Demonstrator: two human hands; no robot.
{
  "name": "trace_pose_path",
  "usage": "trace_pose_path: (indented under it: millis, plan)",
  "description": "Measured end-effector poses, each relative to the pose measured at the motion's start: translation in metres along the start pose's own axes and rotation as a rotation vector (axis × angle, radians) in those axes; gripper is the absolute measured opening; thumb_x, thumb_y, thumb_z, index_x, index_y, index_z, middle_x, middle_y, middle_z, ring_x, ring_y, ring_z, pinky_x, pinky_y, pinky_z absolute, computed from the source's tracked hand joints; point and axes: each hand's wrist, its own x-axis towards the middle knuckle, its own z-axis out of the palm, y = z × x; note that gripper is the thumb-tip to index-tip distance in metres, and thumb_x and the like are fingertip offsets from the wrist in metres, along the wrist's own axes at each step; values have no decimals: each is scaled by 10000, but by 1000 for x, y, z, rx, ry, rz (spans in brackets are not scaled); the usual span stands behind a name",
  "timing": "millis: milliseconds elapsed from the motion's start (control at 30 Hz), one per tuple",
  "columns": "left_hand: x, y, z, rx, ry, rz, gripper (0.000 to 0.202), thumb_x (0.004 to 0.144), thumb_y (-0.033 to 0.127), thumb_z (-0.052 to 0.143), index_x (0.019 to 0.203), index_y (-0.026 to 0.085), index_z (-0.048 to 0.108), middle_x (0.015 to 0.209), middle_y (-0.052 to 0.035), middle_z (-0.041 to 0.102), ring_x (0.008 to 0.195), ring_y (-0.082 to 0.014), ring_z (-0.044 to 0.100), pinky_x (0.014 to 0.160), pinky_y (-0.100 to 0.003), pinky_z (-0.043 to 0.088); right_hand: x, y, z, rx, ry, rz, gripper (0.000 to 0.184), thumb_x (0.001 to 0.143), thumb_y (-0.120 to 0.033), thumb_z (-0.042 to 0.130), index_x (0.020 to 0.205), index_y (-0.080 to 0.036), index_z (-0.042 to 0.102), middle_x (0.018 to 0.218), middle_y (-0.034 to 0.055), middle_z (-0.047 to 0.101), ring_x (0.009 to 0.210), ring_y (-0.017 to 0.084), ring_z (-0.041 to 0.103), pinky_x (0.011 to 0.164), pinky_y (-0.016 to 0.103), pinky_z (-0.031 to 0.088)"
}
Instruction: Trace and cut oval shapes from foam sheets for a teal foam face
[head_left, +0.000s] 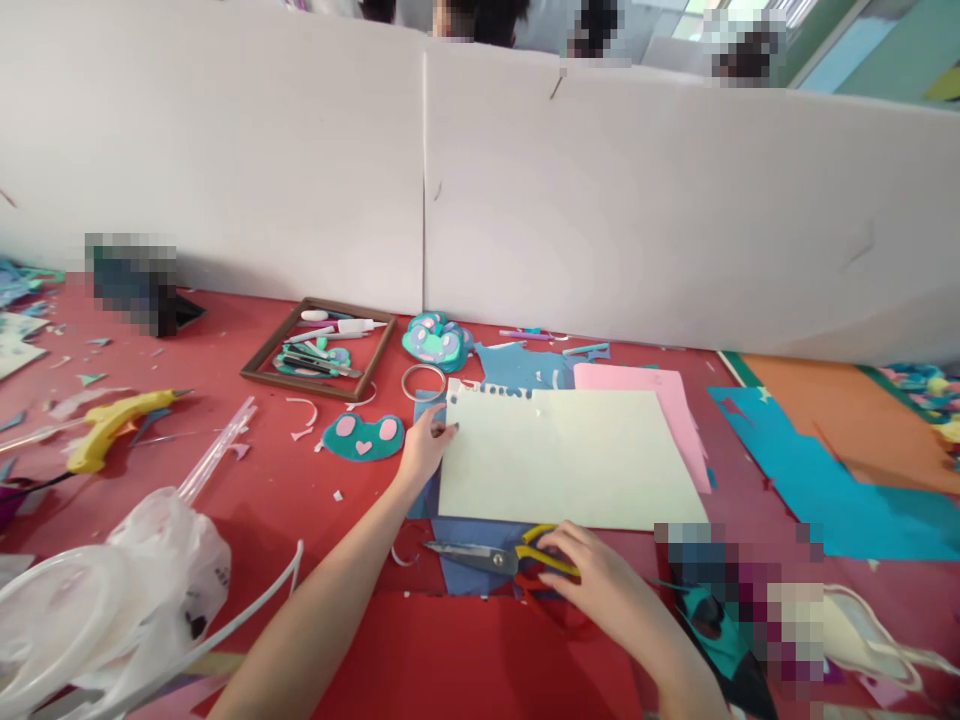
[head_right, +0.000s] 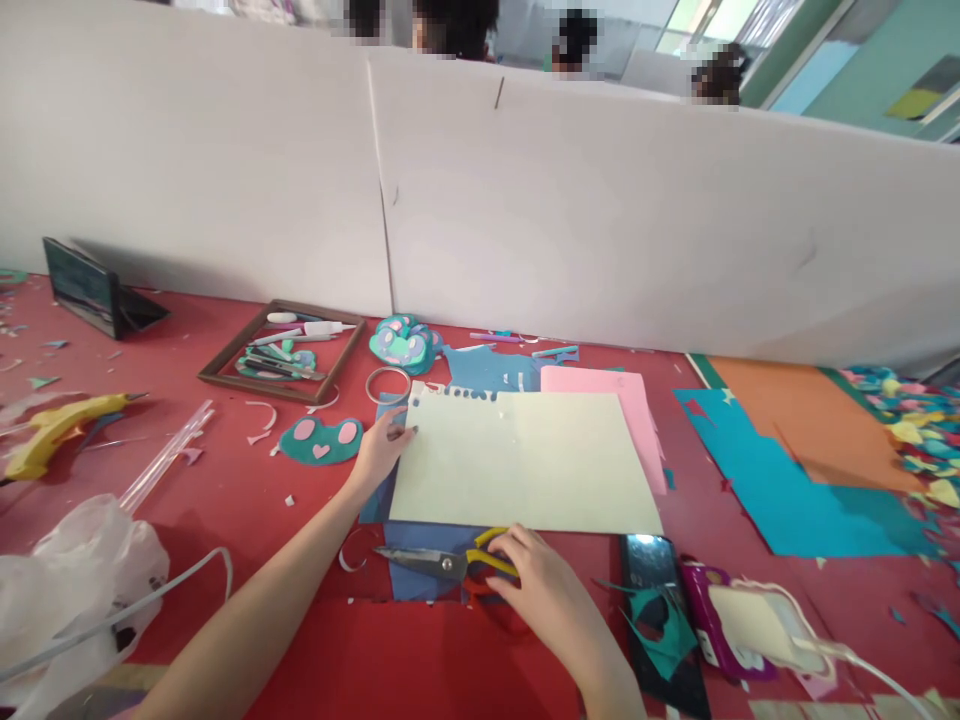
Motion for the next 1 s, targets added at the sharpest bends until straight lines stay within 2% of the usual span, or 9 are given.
trace_pose_path:
  millis: [233, 400, 500, 600, 767, 867, 1000]
  plan:
    - [0, -1, -1, 21, 2, -10, 347, 744, 312, 588, 1055, 160, 614, 677, -5, 684, 596, -162, 610, 598, -260, 462, -9, -15, 7, -123, -93, 29, 503, 686, -50, 506, 1152, -206, 616, 1153, 77, 627, 1115, 224, 604, 976, 345, 482]
    - [1, -2, -1, 45, -6, -46, 264, 755, 317, 566, 972, 175, 614, 722, -19, 708, 627, -167, 623, 585, -255, 447, -5, -11, 24, -221, 7, 8, 443, 640, -21, 500, 1034, -179, 627, 1060, 93, 647, 1082, 262, 608, 963, 415, 485]
    - [1, -3, -2, 43, -22, -59, 224, 745, 302, 574, 933, 183, 603, 697, -5, 698, 614, -158, 610, 584, -250, 435, -3, -8, 28, -208, 13, 14, 379, 633, -32, 515, 971, -178, 607, 1043, 94, 640, 1063, 265, 608, 950, 415, 485]
    - [2, -2, -3, 17, -38, -70, 190, 734, 278, 584, 899, 185, 590, 693, -5, 698, 625, -161, 615, 597, -254, 439, -4, -3, 19, -92, -47, 3, 333, 663, -89, 533, 975, -198, 580, 1083, 84, 623, 1059, 238, 605, 931, 369, 494]
    - [2, 2, -4, -16, -61, -82, 125, 722, 259, 572, 830, 197, 560, 679, 9, 679, 647, -164, 622, 619, -256, 442, -14, 10, -12, 80, -113, 2, 323, 708, -150, 537, 1021, -230, 548, 1176, 68, 592, 1136, 198, 574, 989, 327, 459]
    - [1, 3, -4, -22, -64, -83, 107, 715, 246, 562, 810, 203, 541, 679, 15, 670, 647, -162, 618, 622, -256, 438, -15, 20, -23, 143, -41, 13, 320, 738, -195, 545, 1055, -237, 524, 1187, 67, 582, 1132, 192, 585, 983, 323, 468]
    - [2, 3, -2, -23, -50, -83, 84, 715, 232, 551, 791, 207, 525, 680, 18, 665, 663, -165, 628, 634, -258, 441, -4, 25, -22, 173, 222, 20, 248, 794, -292, 561, 1029, -229, 511, 1172, 84, 577, 1082, 207, 606, 960, 352, 487]
